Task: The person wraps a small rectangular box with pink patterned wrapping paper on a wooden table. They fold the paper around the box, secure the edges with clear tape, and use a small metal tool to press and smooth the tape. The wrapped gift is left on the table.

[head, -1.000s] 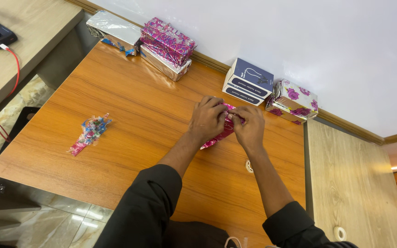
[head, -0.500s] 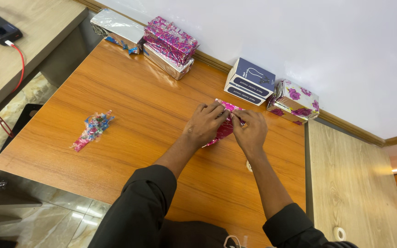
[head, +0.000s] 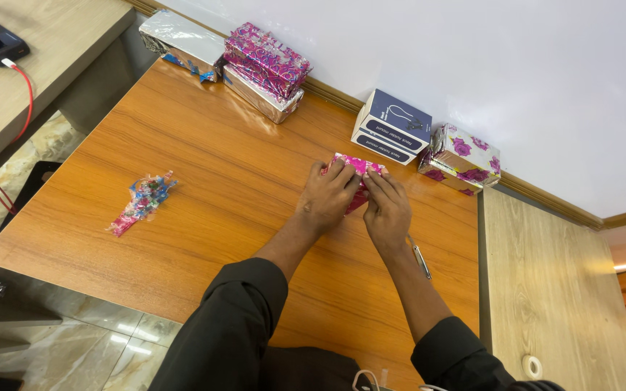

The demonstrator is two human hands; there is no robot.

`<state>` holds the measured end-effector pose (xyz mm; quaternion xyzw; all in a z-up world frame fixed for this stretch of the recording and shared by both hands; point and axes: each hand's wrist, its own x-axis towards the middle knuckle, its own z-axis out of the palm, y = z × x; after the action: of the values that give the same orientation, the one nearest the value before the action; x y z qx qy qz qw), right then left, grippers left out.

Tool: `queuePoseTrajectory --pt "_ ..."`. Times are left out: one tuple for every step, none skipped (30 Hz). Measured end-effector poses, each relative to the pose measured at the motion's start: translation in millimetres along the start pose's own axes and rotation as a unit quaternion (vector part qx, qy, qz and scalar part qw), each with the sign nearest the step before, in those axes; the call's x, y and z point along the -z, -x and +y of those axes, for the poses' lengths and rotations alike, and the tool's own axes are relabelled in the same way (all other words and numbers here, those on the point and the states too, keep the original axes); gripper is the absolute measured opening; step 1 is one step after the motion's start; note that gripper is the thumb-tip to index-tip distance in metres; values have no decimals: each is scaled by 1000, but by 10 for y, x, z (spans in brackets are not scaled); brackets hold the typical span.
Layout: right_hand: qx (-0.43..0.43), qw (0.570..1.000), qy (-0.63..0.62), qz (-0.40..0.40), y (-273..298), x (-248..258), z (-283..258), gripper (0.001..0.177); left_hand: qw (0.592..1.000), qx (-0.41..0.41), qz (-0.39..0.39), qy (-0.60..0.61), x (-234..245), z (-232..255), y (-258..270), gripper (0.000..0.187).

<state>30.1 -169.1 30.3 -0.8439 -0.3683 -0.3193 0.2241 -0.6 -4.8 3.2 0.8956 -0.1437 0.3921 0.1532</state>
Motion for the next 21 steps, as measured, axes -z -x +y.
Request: queuePoseTrajectory --pt "-6 1000 -7 2 6 -14 -5 37 1000 -4 4 -7 7 0 -3 35" --pt "-12 1000 -13 5 16 -22 -10 37 1000 -7 8 -14 11 -2 -5 34" --pt "-17 1000 -18 5 41 -10 -8 36 1000 -10 12 -19 2 16 1 33" --pt "-15 1000 -22 -5 73 -3 -16 40 1000 -10 11 -10 2 19 20 34" --pt "-13 1000 -25 -12 93 -2 -28 45 1000 -12 11 -1 10 0 27 35" --pt "-10 999 -28 -19 106 6 -34 49 1000 -14 10 7 18 -8 22 36" --pt "-13 999 -29 -23 109 3 -45 50 1000 -17 6 9 38 -28 11 36" --pt "-17 999 -30 -27 110 -2 -45 52 1000 -20 2 11 58 -48 -2 35" --pt "-17 999 -29 -34 134 9 -20 53 1000 -19 0 16 57 -35 -14 35" --pt "-30 999 -31 -16 179 8 3 51 1000 -18 -5 13 55 -25 -21 36" --pt "-43 998 -35 2 249 -6 18 51 1000 -16 -12 8 64 -22 -11 36" --pt "-56 997 -39 19 329 -27 41 51 1000 -13 -20 4 72 -20 -4 36" --pt "-116 991 -63 13 435 -50 63 53 1000 -16 -24 4 80 -14 2 38" --pt "-176 980 -87 6 563 -65 93 56 999 -18 -29 4 82 -3 -2 40" --pt "-238 965 -112 1 706 -91 119 59 999 -23 -37 4 91 5 0 42" --pt "-269 959 -82 -30 837 -92 184 55 999 -24 -23 5 96 13 -5 41" --pt "-303 949 -54 -61 979 -94 239 50 1000 -28 -12 6 108 9 5 39" --pt "-336 937 -26 -93 1112 -147 264 47 999 -32 -1 8 120 -3 20 38" --pt "-359 925 -40 -117 1225 -191 309 46 1000 -26 -7 14 112 4 24 40" --pt "-382 912 -53 -141 1332 -228 347 45 1000 -21 -14 19 108 -2 39 42" --pt "-403 898 -66 -165 1423 -241 389 44 999 -15 -20 24 94 9 47 44"
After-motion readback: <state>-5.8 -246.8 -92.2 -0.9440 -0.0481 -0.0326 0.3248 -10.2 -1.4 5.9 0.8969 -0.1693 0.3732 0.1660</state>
